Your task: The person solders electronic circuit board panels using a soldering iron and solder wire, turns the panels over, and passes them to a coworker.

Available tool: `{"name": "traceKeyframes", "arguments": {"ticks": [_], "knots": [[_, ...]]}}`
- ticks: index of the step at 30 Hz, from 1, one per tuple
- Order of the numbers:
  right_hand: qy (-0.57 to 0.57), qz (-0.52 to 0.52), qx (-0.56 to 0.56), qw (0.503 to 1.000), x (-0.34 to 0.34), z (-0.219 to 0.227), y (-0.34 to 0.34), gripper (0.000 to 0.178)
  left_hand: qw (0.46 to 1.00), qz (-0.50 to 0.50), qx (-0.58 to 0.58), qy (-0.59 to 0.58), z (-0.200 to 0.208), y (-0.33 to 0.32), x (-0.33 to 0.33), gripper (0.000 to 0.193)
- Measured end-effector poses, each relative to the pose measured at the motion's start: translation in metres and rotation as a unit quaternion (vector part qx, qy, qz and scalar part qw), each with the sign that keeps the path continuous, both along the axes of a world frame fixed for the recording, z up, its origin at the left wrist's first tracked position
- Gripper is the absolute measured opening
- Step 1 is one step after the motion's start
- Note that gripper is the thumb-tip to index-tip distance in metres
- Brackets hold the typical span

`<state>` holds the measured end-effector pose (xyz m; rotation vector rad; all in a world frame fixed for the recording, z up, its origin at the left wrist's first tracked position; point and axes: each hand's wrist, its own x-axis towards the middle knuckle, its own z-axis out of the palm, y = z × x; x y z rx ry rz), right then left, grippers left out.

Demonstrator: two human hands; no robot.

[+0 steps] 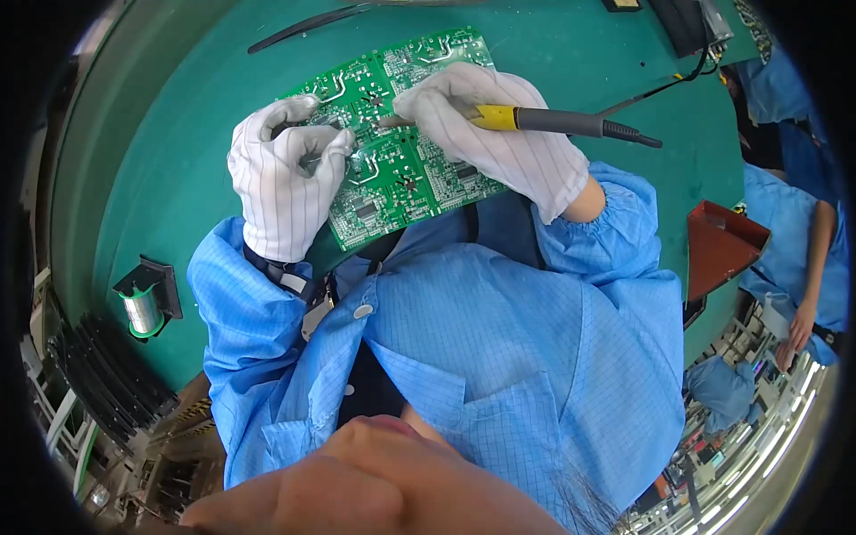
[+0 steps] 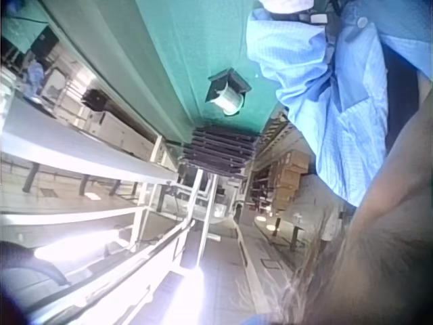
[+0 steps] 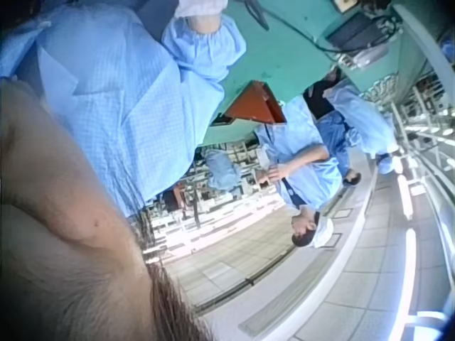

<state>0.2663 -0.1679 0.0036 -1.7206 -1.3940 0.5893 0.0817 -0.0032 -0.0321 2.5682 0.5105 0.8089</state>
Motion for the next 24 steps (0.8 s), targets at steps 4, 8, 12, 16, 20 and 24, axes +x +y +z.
{"name": "traceKeyframes", "arguments": {"ticks": [4, 8, 12, 16, 20, 24], "knots": [[0.032, 0.005, -0.02, 0.999, 0.003, 0.004, 0.005, 0.013, 1.0, 0.003, 0.018, 0.008, -0.002, -0.001, 0.002, 0.014], [0.044, 0.006, -0.055, 0.997, 0.001, 0.017, 0.008, 0.016, 0.999, 0.006, 0.026, 0.02, 0.0, -0.001, 0.002, 0.013], [0.042, -0.001, -0.036, 0.998, 0.006, 0.009, 0.008, 0.018, 0.999, 0.008, 0.032, 0.023, -0.001, -0.002, 0.002, 0.014], [0.046, -0.01, -0.055, 0.997, 0.002, 0.016, 0.009, 0.018, 0.999, 0.002, 0.024, 0.023, 0.002, -0.002, 0.004, 0.014], [0.039, 0.003, -0.021, 0.999, 0.001, 0.009, 0.006, 0.019, 1.0, -0.003, 0.014, 0.019, 0.002, -0.002, 0.004, 0.013], [0.031, -0.006, -0.01, 0.999, -0.001, 0.007, 0.005, 0.019, 1.0, -0.007, 0.028, 0.005, -0.001, 0.0, 0.003, 0.019]]}}
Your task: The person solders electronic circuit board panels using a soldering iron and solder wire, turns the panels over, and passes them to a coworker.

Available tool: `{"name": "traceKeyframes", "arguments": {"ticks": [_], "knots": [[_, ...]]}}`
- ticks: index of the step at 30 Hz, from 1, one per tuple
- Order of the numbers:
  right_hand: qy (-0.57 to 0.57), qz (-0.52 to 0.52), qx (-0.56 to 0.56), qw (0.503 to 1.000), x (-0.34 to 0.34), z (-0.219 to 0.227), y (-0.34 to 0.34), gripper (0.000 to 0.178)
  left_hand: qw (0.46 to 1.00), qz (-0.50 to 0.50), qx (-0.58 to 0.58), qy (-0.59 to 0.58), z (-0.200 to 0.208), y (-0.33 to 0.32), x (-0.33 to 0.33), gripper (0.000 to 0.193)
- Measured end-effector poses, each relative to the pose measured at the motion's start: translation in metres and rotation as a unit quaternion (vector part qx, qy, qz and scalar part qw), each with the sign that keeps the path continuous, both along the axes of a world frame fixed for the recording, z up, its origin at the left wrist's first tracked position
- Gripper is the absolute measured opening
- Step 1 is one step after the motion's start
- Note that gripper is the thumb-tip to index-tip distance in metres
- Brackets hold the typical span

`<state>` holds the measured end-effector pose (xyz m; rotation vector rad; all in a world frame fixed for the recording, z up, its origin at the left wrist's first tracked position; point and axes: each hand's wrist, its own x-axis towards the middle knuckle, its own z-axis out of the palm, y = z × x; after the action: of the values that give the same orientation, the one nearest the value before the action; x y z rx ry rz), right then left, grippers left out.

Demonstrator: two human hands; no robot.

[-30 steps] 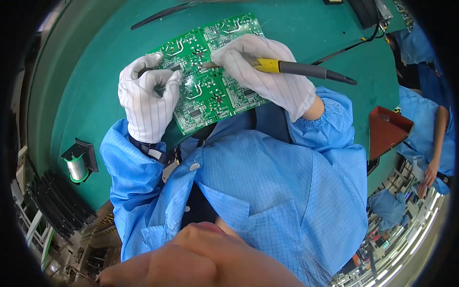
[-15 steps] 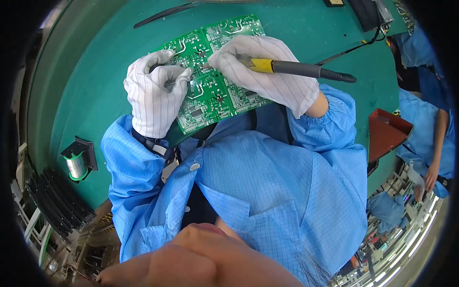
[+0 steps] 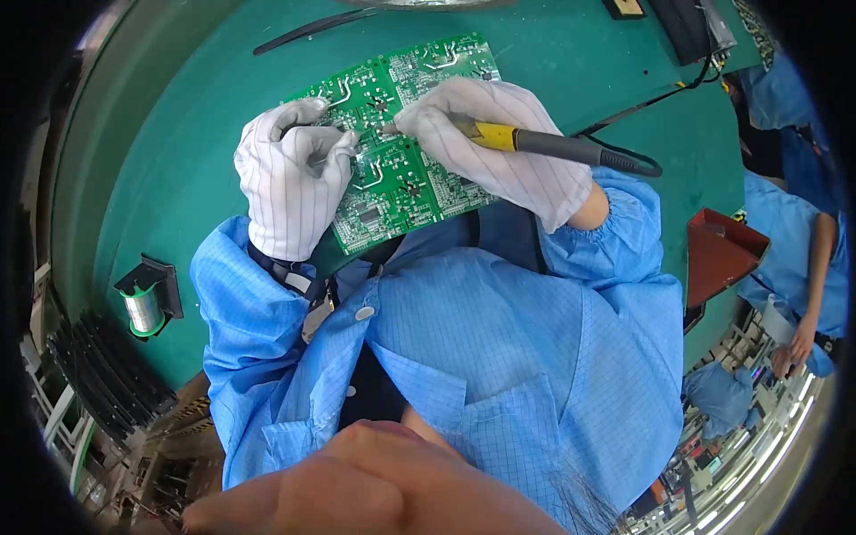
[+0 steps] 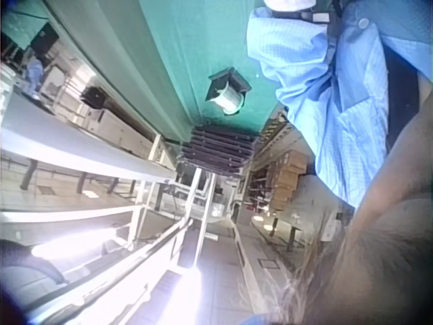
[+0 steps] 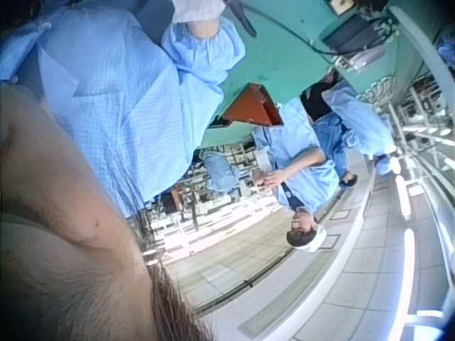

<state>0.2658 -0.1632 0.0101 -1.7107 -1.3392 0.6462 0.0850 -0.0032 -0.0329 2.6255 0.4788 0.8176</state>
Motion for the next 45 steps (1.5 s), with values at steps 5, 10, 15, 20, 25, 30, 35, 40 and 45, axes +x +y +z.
{"name": "traceKeyframes", "arguments": {"ticks": [5, 10, 15, 20, 25, 30, 35, 40, 45], "knots": [[0.152, -0.063, 0.026, 0.986, 0.01, -0.002, -0.004, 0.02, 0.999, 0.034, -0.021, -0.02, 0.001, 0.002, -0.001, 0.016], [0.113, -0.086, 0.094, 0.985, 0.011, -0.011, 0.002, 0.03, 0.999, 0.023, -0.026, -0.013, -0.001, 0.004, -0.002, 0.018], [0.12, -0.11, 0.081, 0.983, 0.016, -0.006, 0.0, 0.032, 0.998, 0.013, -0.053, -0.03, -0.001, 0.007, -0.003, 0.021], [0.098, -0.146, 0.082, 0.981, 0.017, 0.001, -0.005, 0.033, 0.995, 0.027, -0.09, -0.031, 0.001, 0.006, -0.004, 0.021], [0.117, -0.152, 0.039, 0.981, 0.016, 0.004, -0.018, 0.029, 0.997, 0.031, -0.063, -0.029, 0.002, 0.005, -0.003, 0.021], [0.173, -0.141, 0.062, 0.973, 0.013, 0.003, -0.017, 0.024, 0.999, 0.003, 0.013, -0.051, 0.005, -0.003, -0.002, 0.023], [-0.081, 0.034, 0.035, 0.996, 0.038, 0.016, 0.006, 0.023, 0.996, -0.037, 0.055, -0.054, 0.002, -0.011, 0.001, 0.027], [0.064, 0.096, -0.098, 0.988, 0.044, 0.025, 0.033, 0.019, 0.994, -0.061, 0.085, -0.031, -0.003, -0.012, 0.003, 0.03], [-0.016, 0.166, -0.031, 0.986, 0.056, 0.009, 0.042, 0.023, 0.992, -0.088, 0.083, -0.037, -0.001, -0.012, 0.005, 0.027]]}}
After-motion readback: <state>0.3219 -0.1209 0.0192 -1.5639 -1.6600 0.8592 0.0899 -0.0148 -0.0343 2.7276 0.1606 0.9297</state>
